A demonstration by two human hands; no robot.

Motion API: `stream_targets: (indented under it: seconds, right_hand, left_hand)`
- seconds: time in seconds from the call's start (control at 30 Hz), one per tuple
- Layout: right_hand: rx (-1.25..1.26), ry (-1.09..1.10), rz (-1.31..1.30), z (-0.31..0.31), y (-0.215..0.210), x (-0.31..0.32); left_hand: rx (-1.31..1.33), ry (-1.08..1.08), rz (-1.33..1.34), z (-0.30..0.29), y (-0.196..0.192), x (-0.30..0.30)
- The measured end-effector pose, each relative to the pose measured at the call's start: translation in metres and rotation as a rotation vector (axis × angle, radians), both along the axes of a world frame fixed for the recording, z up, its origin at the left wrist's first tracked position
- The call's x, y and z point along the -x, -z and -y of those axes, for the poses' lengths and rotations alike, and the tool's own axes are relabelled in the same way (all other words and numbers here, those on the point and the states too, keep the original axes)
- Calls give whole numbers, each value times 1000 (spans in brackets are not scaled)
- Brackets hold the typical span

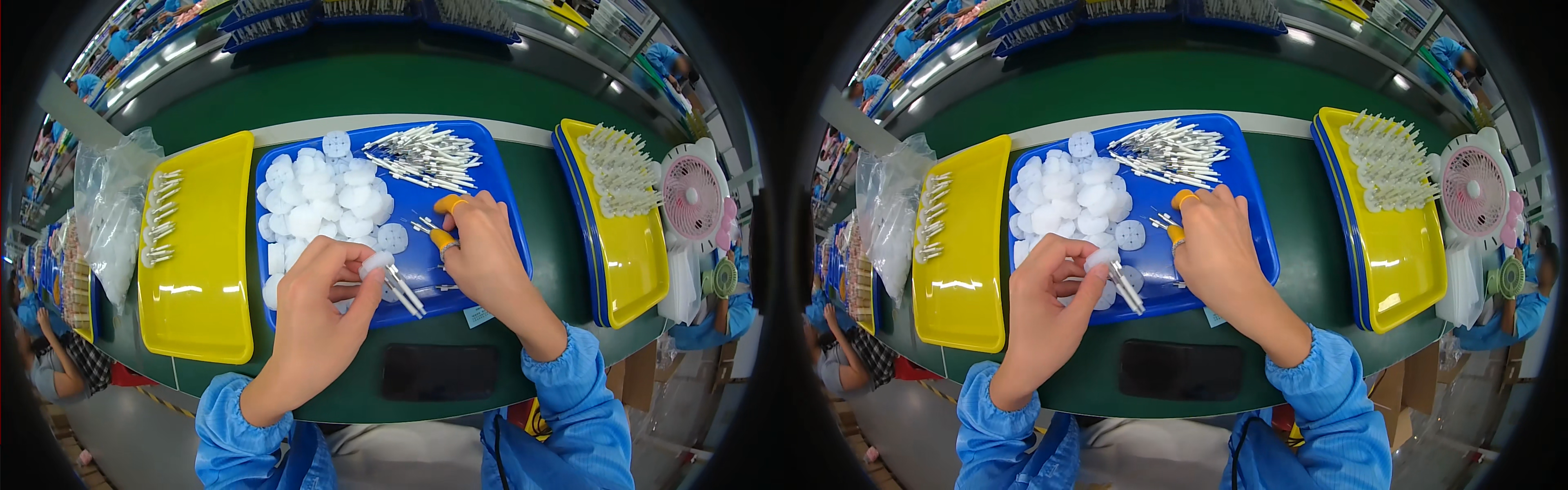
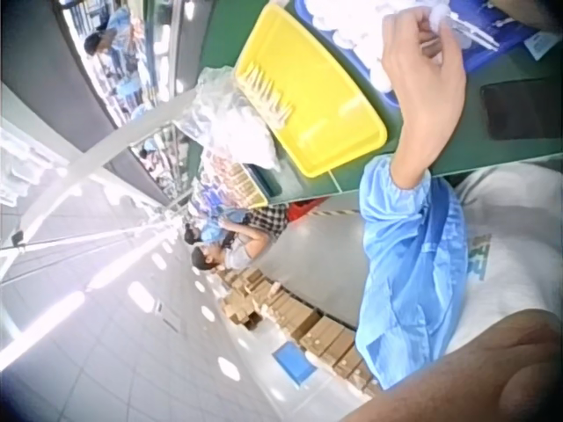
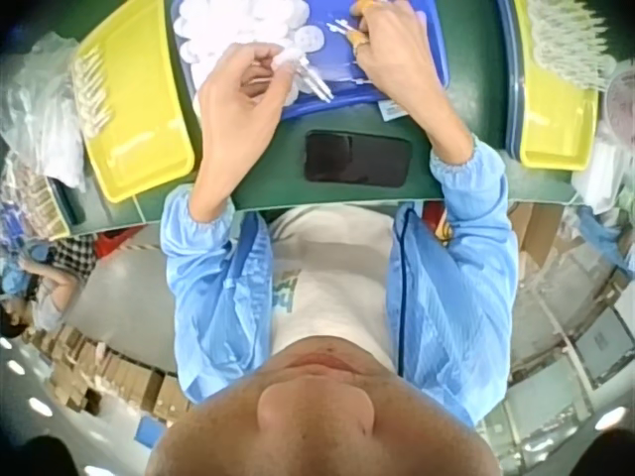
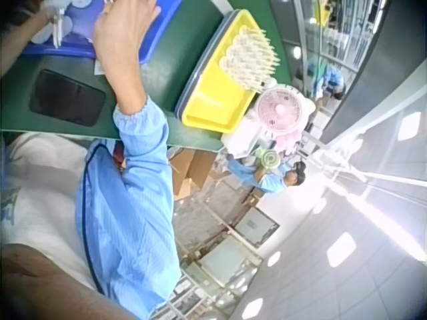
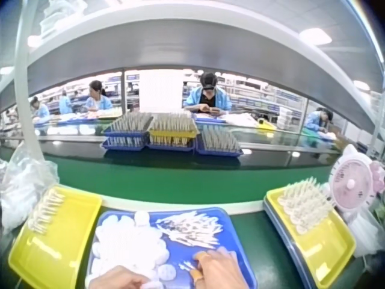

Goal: The person inserts thin white rods into the holes of white circular plastic pieces using a yellow tool to assist. The person works at a green table in a factory setting, picking up components from a blue tray and placing the assembled units into a yellow tray.

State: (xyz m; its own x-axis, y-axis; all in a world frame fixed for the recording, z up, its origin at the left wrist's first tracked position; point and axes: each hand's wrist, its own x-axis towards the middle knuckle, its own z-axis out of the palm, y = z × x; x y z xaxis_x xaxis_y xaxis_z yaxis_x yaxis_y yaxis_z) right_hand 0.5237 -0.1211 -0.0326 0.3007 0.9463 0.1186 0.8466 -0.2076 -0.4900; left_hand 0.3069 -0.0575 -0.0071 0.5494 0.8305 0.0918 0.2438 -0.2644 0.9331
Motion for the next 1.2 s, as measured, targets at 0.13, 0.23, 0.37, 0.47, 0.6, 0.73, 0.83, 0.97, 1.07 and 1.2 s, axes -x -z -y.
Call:
stream_targets:
  seconds: [0.13,0.23,0.37,0.47,0.6,0.73,0.83,0.97,1.07,1.2]
  right_hand:
    - [54,-5,9,-3,-2,-1]
    - [-77,-12,6,0,-6,0]
    - [-297,-105,-221,18,-27,8]
    - [-231,-299,-364,35,-41,23]
    - [-188,-450,-274,41,-34,20]
    - [-142,-390,-290,40,-29,15]
    - [-134,-380,-251,40,-28,13]
    - [-157,-373,-206,39,-28,19]
    - [-193,-360,-227,38,-24,29]
    - [-219,-339,-263,41,-24,35]
  left_hand:
    - [-24,4,-11,-1,0,-1]
    - [25,-3,10,-2,2,0]
    - [25,-7,20,-2,1,0]
    - [-21,12,4,-1,2,-1]
    - [-106,56,-26,2,-1,-2]
    - [-140,54,-23,3,3,-3]
    - [-114,25,-63,4,4,-3]
    - [-169,39,-65,5,7,-3]
    - [-215,40,-48,8,7,-6]
    - [-266,46,-31,8,7,-6]
